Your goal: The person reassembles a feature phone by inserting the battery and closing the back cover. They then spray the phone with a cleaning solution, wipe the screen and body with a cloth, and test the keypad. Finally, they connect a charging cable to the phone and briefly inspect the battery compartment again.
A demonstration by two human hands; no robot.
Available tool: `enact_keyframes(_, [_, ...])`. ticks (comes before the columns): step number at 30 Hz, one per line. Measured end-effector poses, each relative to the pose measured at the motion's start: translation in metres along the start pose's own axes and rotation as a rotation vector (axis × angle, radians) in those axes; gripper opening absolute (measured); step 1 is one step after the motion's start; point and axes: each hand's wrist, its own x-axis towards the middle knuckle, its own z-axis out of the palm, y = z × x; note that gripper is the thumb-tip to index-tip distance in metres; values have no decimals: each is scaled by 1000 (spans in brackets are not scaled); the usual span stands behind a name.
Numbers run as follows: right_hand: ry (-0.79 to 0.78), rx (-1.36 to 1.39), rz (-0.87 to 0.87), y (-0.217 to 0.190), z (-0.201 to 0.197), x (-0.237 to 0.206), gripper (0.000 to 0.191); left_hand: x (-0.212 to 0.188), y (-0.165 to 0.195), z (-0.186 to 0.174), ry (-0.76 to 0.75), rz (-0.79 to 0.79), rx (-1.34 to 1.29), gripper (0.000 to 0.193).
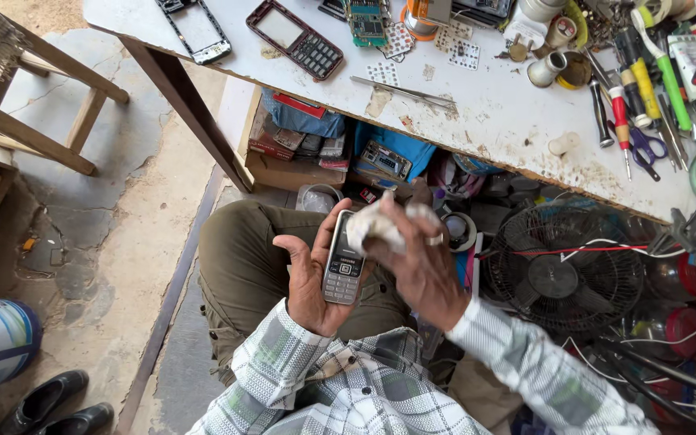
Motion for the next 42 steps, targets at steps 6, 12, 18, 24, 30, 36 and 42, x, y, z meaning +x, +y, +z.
enact_keyframes(6, [95, -28, -199, -30, -7, -7, 32, 1, -2, 12, 71, -63, 174, 104])
enact_keyframes(12, [164, -234, -96, -5, -20, 29, 36, 9, -7, 15, 148, 39, 215, 111])
enact_keyframes(18, [68, 131, 24, -25, -24, 10, 51, 8, -1, 28, 170, -15, 274, 108])
enact_keyframes(24, [112, -60, -21, -25, -32, 23, 43, 12, 3, 35, 122, 26, 296, 109])
enact_keyframes(30, [150, -126, -38, -30, -36, 26, 41, 5, 0, 33, 135, -43, 330, 111])
enact_keyframes(36, [50, 65, -48, -33, -43, 24, 41, 10, 8, 31, 124, -14, 295, 109])
enact_keyframes(42, [77, -35, -182, -31, -39, 22, 27, 8, 9, 27, 99, -89, 329, 113])
